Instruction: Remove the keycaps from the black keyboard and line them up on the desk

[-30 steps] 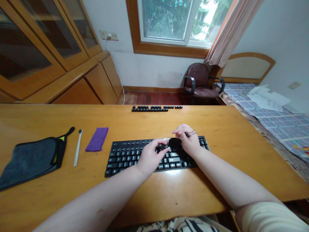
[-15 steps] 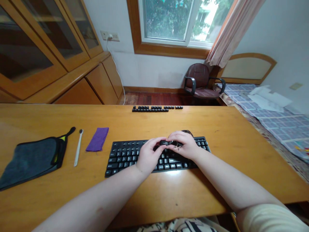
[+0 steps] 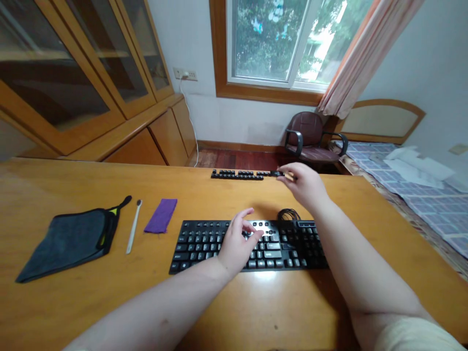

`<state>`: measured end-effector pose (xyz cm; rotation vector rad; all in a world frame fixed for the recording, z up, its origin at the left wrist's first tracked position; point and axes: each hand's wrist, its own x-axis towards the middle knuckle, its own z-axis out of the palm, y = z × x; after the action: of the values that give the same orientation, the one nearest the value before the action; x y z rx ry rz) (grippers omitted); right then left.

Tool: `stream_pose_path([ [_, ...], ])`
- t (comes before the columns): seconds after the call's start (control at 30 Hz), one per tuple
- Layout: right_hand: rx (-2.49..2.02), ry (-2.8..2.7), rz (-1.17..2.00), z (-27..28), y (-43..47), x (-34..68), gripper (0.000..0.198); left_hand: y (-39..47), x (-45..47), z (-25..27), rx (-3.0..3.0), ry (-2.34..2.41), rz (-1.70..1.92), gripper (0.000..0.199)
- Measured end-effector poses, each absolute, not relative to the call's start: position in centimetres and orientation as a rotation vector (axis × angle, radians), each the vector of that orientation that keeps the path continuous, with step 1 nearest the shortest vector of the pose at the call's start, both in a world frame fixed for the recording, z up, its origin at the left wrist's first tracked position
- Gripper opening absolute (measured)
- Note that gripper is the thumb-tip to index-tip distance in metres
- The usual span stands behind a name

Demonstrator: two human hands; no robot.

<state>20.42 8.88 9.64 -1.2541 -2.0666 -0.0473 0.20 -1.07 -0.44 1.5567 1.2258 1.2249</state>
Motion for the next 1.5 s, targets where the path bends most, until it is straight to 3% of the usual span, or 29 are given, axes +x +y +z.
stream_pose_path([
  [0.1, -1.476, -1.978, -0.064, 10.3, 14.4, 22.1, 0.018, -1.2, 0.2, -0.3, 1.537, 1.221, 1.212, 0.050],
  [0.23, -1.801, -1.981, 0.176, 6.3, 19.2, 22.9, 0.018, -1.2, 0.2, -0.4, 1.562, 1.208, 1.201, 0.047],
  [0.5, -1.938, -2.034, 0.312, -0.5, 20.3, 22.5, 0.021, -1.4, 0.3, -0.1, 1.687, 1.227, 1.180, 0.046],
  [1.5, -1.865, -2.180, 0.116, -0.9, 20.8, 21.4, 0.021, -1.3, 0.4, 0.2, 1.714, 1.227, 1.187, 0.043],
])
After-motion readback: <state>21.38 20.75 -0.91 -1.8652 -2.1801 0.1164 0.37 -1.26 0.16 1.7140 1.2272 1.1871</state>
